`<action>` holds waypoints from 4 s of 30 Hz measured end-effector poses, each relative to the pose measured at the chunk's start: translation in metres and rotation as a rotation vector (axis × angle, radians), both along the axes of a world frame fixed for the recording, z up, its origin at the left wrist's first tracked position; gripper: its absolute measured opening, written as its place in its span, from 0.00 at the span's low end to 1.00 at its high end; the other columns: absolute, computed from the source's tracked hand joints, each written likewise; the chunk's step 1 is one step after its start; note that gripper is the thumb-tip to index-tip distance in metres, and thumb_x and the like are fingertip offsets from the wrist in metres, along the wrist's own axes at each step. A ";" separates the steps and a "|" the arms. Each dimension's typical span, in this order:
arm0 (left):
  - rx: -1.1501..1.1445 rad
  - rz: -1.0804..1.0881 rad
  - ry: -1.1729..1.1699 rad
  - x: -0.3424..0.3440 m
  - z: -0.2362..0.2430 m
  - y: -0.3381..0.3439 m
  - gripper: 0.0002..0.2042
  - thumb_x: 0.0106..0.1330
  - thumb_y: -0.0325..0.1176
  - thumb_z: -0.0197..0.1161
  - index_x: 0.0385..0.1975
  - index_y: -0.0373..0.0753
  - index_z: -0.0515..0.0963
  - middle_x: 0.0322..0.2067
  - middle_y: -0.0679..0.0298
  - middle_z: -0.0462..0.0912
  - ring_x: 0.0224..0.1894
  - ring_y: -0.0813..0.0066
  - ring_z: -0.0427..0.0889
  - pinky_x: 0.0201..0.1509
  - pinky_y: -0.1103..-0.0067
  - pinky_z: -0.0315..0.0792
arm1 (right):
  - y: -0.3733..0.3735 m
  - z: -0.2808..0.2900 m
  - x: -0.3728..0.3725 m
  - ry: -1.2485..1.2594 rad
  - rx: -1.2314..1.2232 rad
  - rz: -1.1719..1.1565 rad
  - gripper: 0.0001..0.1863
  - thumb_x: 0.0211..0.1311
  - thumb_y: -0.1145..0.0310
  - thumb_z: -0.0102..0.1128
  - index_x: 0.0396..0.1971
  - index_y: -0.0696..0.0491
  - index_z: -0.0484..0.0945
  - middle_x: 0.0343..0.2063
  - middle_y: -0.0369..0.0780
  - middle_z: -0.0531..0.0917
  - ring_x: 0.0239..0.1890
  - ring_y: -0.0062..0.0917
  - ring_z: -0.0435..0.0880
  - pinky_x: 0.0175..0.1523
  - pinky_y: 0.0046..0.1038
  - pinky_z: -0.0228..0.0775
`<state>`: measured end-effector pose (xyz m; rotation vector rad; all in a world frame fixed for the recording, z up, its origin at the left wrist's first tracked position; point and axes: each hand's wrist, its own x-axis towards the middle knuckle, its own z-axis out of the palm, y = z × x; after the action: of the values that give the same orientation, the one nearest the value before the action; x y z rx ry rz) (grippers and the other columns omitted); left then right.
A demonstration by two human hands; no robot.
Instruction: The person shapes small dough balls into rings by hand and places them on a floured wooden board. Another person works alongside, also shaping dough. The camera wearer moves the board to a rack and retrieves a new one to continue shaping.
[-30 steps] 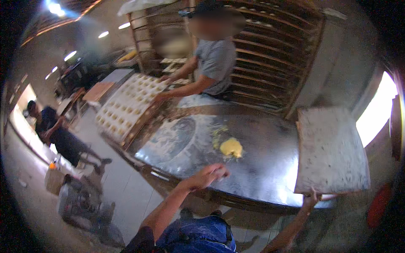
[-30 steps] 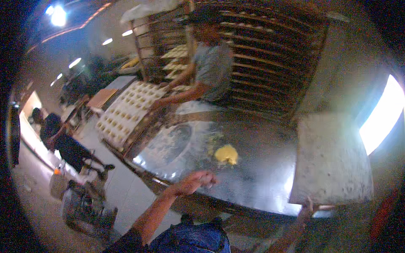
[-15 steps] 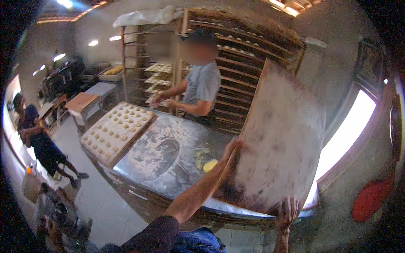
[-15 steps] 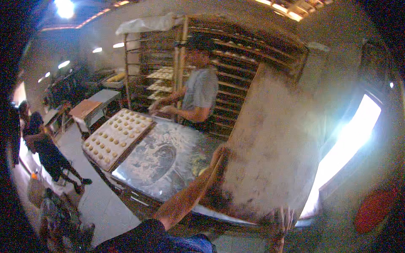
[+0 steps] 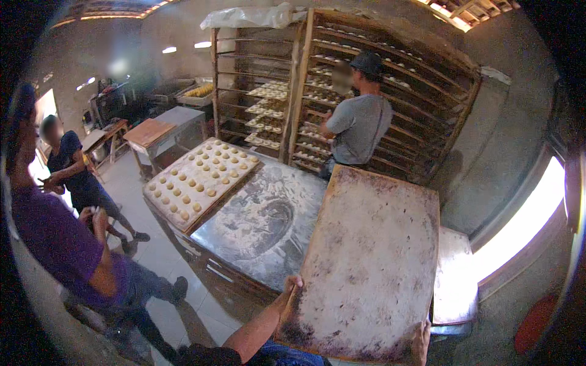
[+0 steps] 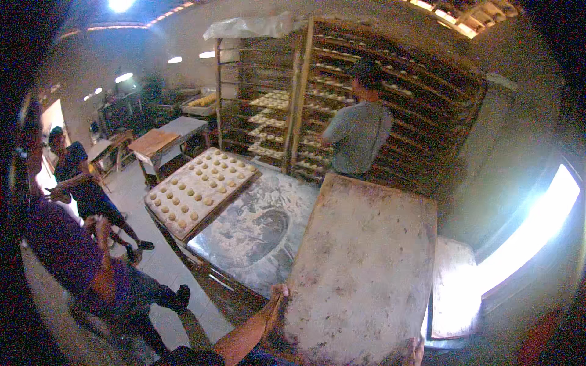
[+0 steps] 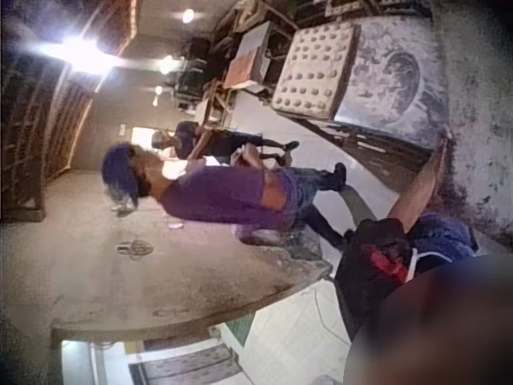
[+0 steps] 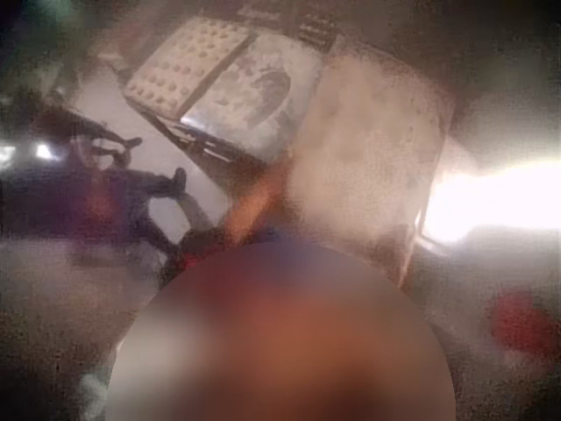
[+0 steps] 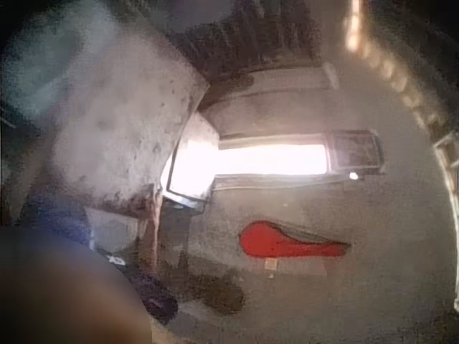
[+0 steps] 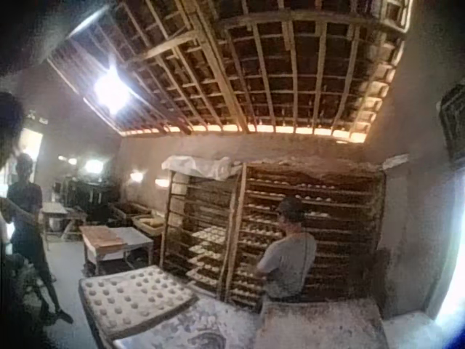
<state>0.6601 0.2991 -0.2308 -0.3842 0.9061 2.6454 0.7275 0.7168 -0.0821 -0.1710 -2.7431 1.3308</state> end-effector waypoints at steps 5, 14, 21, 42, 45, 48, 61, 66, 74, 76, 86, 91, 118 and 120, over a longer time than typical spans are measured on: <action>-0.010 0.004 -0.080 0.039 -0.012 -0.043 0.31 0.68 0.56 0.52 0.58 0.34 0.69 0.57 0.58 0.71 0.58 0.65 0.70 0.60 0.66 0.66 | -0.005 -0.053 -0.029 -0.157 -0.212 -0.136 0.25 0.68 0.50 0.52 0.47 0.58 0.79 0.50 0.46 0.79 0.53 0.38 0.75 0.58 0.39 0.67; -0.028 -0.263 0.114 0.024 0.027 -0.092 0.27 0.68 0.51 0.55 0.57 0.34 0.72 0.57 0.59 0.73 0.59 0.67 0.70 0.60 0.70 0.67 | -0.052 -0.141 -0.057 -0.135 -0.489 -0.310 0.31 0.66 0.44 0.54 0.48 0.61 0.79 0.44 0.46 0.80 0.47 0.30 0.76 0.52 0.33 0.68; -0.385 -0.256 0.403 0.126 0.061 -0.222 0.24 0.70 0.50 0.52 0.56 0.37 0.75 0.54 0.60 0.77 0.55 0.69 0.74 0.62 0.71 0.66 | -0.154 -0.157 0.009 -0.122 -0.975 -0.317 0.35 0.70 0.43 0.47 0.62 0.59 0.67 0.56 0.45 0.74 0.56 0.36 0.73 0.60 0.38 0.65; -0.406 -0.234 0.001 0.126 0.000 -0.422 0.28 0.71 0.54 0.49 0.61 0.39 0.67 0.56 0.58 0.76 0.57 0.66 0.75 0.59 0.66 0.68 | -0.258 -0.208 0.098 0.307 -0.572 -0.584 0.22 0.74 0.60 0.41 0.60 0.56 0.63 0.43 0.39 0.75 0.36 0.26 0.75 0.40 0.31 0.72; -0.406 -0.300 -0.025 0.098 -0.003 -0.434 0.28 0.71 0.54 0.50 0.61 0.39 0.68 0.56 0.58 0.76 0.57 0.67 0.75 0.59 0.66 0.68 | -0.280 -0.238 0.092 0.328 -0.672 -0.633 0.23 0.74 0.57 0.38 0.61 0.54 0.63 0.44 0.40 0.75 0.37 0.29 0.76 0.42 0.33 0.73; -0.411 -0.336 0.024 0.076 -0.003 -0.460 0.27 0.70 0.54 0.50 0.61 0.40 0.68 0.56 0.58 0.77 0.56 0.65 0.77 0.58 0.65 0.69 | -0.319 -0.251 0.085 0.335 -0.776 -0.675 0.24 0.75 0.54 0.36 0.61 0.53 0.64 0.45 0.41 0.75 0.39 0.32 0.77 0.44 0.35 0.74; -0.345 -0.437 0.059 0.031 0.032 -0.579 0.27 0.69 0.57 0.51 0.56 0.40 0.72 0.56 0.58 0.77 0.57 0.65 0.75 0.60 0.63 0.66 | -0.434 -0.210 0.123 0.233 -0.890 -0.701 0.29 0.72 0.52 0.36 0.63 0.57 0.61 0.58 0.47 0.71 0.56 0.39 0.73 0.58 0.41 0.68; -0.321 -0.654 0.297 0.023 0.073 -0.581 0.30 0.73 0.57 0.42 0.57 0.36 0.73 0.54 0.58 0.78 0.58 0.67 0.74 0.61 0.65 0.66 | -0.499 -0.199 0.116 0.293 -0.966 -0.668 0.26 0.71 0.56 0.42 0.60 0.60 0.64 0.54 0.48 0.75 0.51 0.36 0.77 0.54 0.36 0.73; -0.093 -0.607 0.335 0.015 0.125 -0.561 0.35 0.74 0.61 0.33 0.61 0.34 0.68 0.56 0.56 0.75 0.59 0.64 0.73 0.65 0.67 0.63 | -0.548 -0.161 0.090 0.239 -1.194 -0.715 0.33 0.73 0.46 0.36 0.66 0.56 0.59 0.61 0.45 0.69 0.59 0.43 0.72 0.61 0.46 0.67; -0.151 -0.619 0.355 0.014 0.132 -0.561 0.36 0.73 0.61 0.33 0.62 0.34 0.66 0.58 0.55 0.73 0.62 0.63 0.70 0.67 0.67 0.60 | -0.542 -0.166 0.089 0.238 -1.287 -0.695 0.33 0.73 0.46 0.37 0.66 0.56 0.59 0.62 0.45 0.69 0.59 0.43 0.72 0.61 0.46 0.67; -0.605 -0.593 0.505 0.015 0.145 -0.544 0.27 0.76 0.45 0.43 0.66 0.31 0.58 0.63 0.55 0.66 0.63 0.66 0.65 0.67 0.69 0.59 | -0.513 -0.174 0.083 0.264 -0.938 -0.672 0.29 0.74 0.55 0.36 0.59 0.65 0.68 0.48 0.50 0.81 0.47 0.35 0.82 0.54 0.37 0.75; -1.512 -0.421 0.735 -0.041 0.108 -0.573 0.25 0.73 0.41 0.49 0.65 0.34 0.61 0.64 0.48 0.64 0.63 0.52 0.68 0.65 0.60 0.62 | -0.521 -0.170 0.078 0.175 -0.962 -0.780 0.37 0.70 0.45 0.43 0.67 0.60 0.59 0.64 0.47 0.65 0.62 0.42 0.69 0.64 0.43 0.63; -2.078 -0.399 0.910 -0.109 0.061 -0.524 0.29 0.72 0.45 0.47 0.68 0.34 0.55 0.69 0.48 0.56 0.71 0.49 0.55 0.69 0.45 0.49 | -0.519 -0.180 0.084 0.174 -1.176 -0.836 0.36 0.72 0.44 0.37 0.68 0.57 0.56 0.66 0.46 0.63 0.64 0.43 0.66 0.66 0.44 0.58; -2.057 -0.289 0.936 -0.100 0.074 -0.518 0.28 0.73 0.45 0.46 0.67 0.33 0.56 0.68 0.49 0.59 0.70 0.52 0.58 0.70 0.51 0.51 | -0.514 -0.184 0.083 0.171 -1.170 -0.826 0.36 0.72 0.44 0.37 0.69 0.56 0.55 0.66 0.46 0.63 0.64 0.42 0.65 0.66 0.44 0.58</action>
<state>0.5597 -0.2192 -0.1566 0.6363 3.1469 0.5184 0.8106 0.2029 -0.2661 -1.0158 -1.1403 2.1796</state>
